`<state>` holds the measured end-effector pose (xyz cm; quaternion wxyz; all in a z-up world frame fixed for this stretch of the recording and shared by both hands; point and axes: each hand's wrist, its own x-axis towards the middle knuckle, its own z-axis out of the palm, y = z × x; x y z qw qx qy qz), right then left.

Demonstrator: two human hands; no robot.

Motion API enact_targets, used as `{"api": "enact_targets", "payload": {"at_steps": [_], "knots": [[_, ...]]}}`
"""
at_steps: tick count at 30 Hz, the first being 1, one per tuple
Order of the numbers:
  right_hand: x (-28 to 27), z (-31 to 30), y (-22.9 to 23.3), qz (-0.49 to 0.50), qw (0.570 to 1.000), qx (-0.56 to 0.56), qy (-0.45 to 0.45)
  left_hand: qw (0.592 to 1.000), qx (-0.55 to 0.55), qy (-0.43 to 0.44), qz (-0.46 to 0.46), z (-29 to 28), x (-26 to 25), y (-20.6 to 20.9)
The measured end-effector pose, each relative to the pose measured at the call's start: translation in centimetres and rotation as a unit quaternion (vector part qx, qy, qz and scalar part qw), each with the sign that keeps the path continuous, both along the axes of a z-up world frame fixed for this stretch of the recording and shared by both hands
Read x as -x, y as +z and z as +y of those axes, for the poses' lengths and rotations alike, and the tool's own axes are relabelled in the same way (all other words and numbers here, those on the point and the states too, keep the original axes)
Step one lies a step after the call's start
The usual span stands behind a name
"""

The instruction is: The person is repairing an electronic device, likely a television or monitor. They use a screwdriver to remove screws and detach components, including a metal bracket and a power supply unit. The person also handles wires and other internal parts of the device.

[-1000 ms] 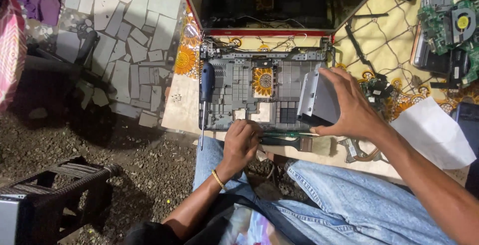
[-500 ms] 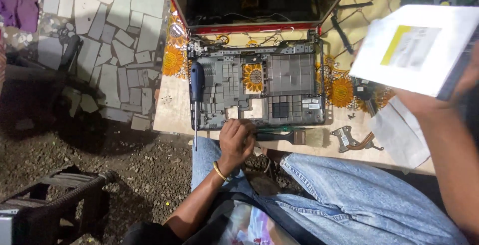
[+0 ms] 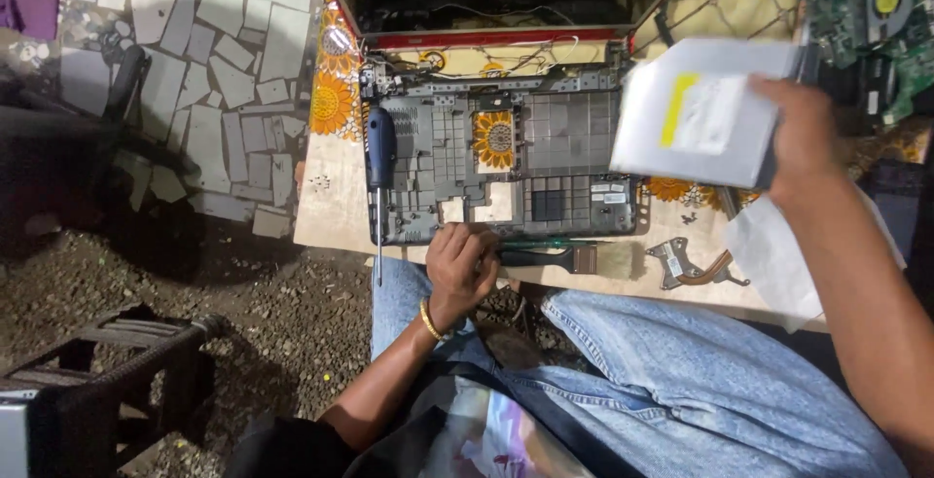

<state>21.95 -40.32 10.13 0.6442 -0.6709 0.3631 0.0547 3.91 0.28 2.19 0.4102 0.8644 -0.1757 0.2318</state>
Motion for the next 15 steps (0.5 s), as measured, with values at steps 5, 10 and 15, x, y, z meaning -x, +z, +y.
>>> {"api": "enact_targets", "payload": {"at_steps": [5,10,15], "knots": [[3.5,9.0,1.1,0.141,0.965,0.072,0.210,1.000,-0.017,0.005,0.000,0.3,0.0,-0.6],[7.5,13.3,0.2,0.081,0.986,0.000,0.149,0.999,0.037,0.006,-0.027,0.2,0.1,-2.8],[7.7,15.0,3.8,0.052,0.986,-0.090,0.130,0.997,0.065,0.018,-0.024,0.1,0.2,-3.0]]}}
